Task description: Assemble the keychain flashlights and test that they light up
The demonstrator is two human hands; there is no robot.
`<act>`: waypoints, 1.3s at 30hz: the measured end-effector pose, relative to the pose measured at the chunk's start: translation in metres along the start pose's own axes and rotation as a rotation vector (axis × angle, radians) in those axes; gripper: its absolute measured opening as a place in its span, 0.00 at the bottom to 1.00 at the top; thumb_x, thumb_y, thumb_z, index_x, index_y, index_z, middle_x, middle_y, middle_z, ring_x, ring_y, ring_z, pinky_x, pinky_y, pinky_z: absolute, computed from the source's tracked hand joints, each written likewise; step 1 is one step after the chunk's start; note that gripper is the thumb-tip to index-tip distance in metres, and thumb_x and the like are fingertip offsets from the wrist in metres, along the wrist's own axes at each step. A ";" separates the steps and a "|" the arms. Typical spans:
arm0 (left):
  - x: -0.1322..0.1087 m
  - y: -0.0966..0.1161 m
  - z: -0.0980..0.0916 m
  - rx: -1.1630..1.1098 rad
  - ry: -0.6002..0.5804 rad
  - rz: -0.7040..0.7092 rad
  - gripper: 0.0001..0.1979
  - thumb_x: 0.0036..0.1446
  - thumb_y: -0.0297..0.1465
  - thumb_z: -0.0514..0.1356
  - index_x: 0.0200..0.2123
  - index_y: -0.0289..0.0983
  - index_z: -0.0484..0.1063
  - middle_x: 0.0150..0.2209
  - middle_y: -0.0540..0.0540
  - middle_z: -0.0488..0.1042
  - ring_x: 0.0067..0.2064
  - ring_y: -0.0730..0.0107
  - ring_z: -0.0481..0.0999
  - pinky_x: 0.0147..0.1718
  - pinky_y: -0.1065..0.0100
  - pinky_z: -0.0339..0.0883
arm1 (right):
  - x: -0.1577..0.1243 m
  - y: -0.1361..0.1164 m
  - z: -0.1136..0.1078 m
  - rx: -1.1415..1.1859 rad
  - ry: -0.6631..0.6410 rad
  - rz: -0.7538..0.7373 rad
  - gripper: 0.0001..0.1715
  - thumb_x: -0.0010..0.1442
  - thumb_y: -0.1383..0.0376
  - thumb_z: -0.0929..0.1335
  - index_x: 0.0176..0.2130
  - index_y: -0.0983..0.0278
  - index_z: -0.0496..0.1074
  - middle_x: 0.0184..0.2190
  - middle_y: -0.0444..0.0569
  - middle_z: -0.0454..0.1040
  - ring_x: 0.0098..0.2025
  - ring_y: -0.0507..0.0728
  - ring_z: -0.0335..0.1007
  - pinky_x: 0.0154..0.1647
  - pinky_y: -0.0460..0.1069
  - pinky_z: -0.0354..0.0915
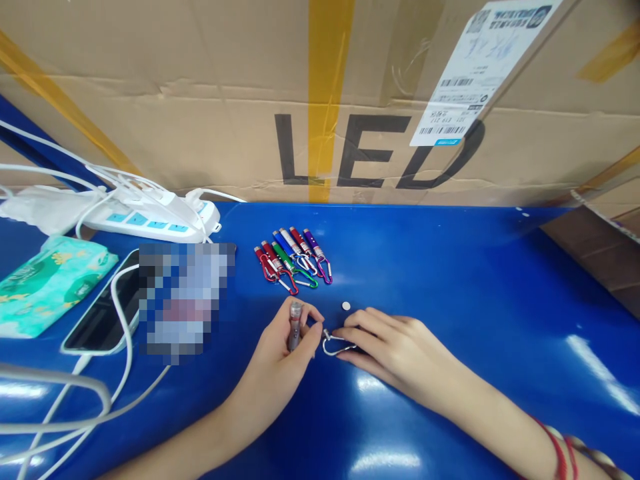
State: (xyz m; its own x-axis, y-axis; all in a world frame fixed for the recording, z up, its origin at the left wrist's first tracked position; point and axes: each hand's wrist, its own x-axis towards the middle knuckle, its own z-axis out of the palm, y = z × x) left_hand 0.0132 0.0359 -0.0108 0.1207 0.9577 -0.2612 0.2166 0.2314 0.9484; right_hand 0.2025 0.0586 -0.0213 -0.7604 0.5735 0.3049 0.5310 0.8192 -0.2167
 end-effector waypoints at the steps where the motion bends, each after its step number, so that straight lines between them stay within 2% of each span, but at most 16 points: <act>1: 0.000 0.000 0.000 -0.005 0.002 0.000 0.10 0.58 0.38 0.54 0.36 0.36 0.63 0.24 0.54 0.57 0.24 0.76 0.57 0.22 0.74 0.53 | 0.000 0.000 0.000 -0.012 0.012 -0.005 0.18 0.67 0.60 0.58 0.41 0.65 0.72 0.35 0.49 0.72 0.38 0.55 0.71 0.32 0.48 0.67; 7: -0.002 -0.006 0.002 -0.004 -0.014 0.048 0.06 0.58 0.34 0.54 0.38 0.38 0.63 0.26 0.53 0.57 0.27 0.75 0.59 0.24 0.75 0.54 | 0.000 0.001 0.004 -0.154 0.097 -0.049 0.17 0.67 0.66 0.57 0.40 0.67 0.73 0.33 0.49 0.72 0.36 0.55 0.71 0.30 0.48 0.67; 11: -0.003 -0.007 0.003 0.004 -0.012 0.049 0.06 0.59 0.34 0.54 0.38 0.39 0.63 0.28 0.53 0.57 0.27 0.76 0.59 0.25 0.75 0.55 | 0.001 -0.001 0.001 -0.132 0.076 -0.030 0.23 0.67 0.55 0.56 0.43 0.67 0.72 0.36 0.51 0.72 0.37 0.56 0.71 0.28 0.49 0.66; 14: -0.002 -0.006 0.002 0.005 0.000 0.037 0.07 0.59 0.35 0.54 0.38 0.38 0.63 0.27 0.54 0.56 0.27 0.76 0.59 0.26 0.74 0.54 | 0.002 -0.001 -0.001 -0.058 0.038 -0.036 0.25 0.66 0.52 0.57 0.44 0.66 0.71 0.36 0.50 0.71 0.37 0.55 0.70 0.28 0.48 0.65; 19: -0.001 -0.006 0.001 -0.013 0.009 0.036 0.09 0.59 0.36 0.53 0.39 0.37 0.63 0.25 0.53 0.63 0.26 0.75 0.61 0.27 0.72 0.57 | 0.001 -0.006 0.001 0.069 0.056 -0.017 0.27 0.59 0.46 0.63 0.42 0.64 0.72 0.35 0.48 0.71 0.35 0.54 0.69 0.29 0.47 0.64; 24: 0.000 -0.006 0.000 -0.077 0.012 0.032 0.09 0.58 0.36 0.54 0.38 0.36 0.63 0.28 0.52 0.66 0.26 0.75 0.65 0.29 0.71 0.61 | -0.002 -0.008 0.006 0.069 0.073 0.066 0.17 0.59 0.56 0.67 0.44 0.64 0.71 0.37 0.48 0.72 0.37 0.56 0.70 0.30 0.48 0.66; 28: 0.001 -0.004 -0.001 -0.071 0.001 0.033 0.10 0.57 0.36 0.53 0.37 0.36 0.63 0.27 0.52 0.67 0.26 0.76 0.66 0.30 0.71 0.63 | -0.002 -0.003 0.006 0.021 0.109 0.095 0.14 0.63 0.62 0.64 0.46 0.66 0.70 0.41 0.50 0.72 0.40 0.56 0.71 0.34 0.49 0.69; 31: 0.000 -0.004 -0.001 -0.047 -0.017 0.031 0.09 0.58 0.36 0.53 0.37 0.36 0.63 0.28 0.52 0.67 0.27 0.76 0.66 0.30 0.71 0.62 | -0.001 0.000 0.005 -0.007 0.110 0.079 0.13 0.65 0.64 0.61 0.45 0.66 0.70 0.39 0.51 0.73 0.40 0.56 0.71 0.33 0.48 0.70; 35: 0.000 -0.006 -0.001 -0.012 -0.021 0.026 0.08 0.59 0.35 0.53 0.37 0.37 0.63 0.26 0.54 0.60 0.26 0.77 0.60 0.25 0.73 0.55 | 0.000 0.000 0.005 -0.063 0.105 0.059 0.14 0.66 0.65 0.59 0.43 0.66 0.72 0.37 0.51 0.72 0.39 0.56 0.72 0.32 0.48 0.71; 39: 0.000 -0.006 0.000 -0.033 -0.014 0.021 0.08 0.58 0.35 0.54 0.38 0.38 0.63 0.26 0.54 0.55 0.26 0.77 0.56 0.26 0.72 0.53 | 0.001 -0.001 0.005 -0.159 0.122 0.040 0.17 0.67 0.66 0.57 0.42 0.68 0.73 0.36 0.52 0.73 0.36 0.55 0.72 0.31 0.48 0.71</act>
State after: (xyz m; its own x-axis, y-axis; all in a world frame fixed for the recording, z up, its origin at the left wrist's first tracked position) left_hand 0.0120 0.0346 -0.0168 0.1385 0.9599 -0.2436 0.1819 0.2171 0.9590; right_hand 0.1998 0.0582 -0.0255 -0.6916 0.5935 0.4115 0.6194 0.7805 -0.0847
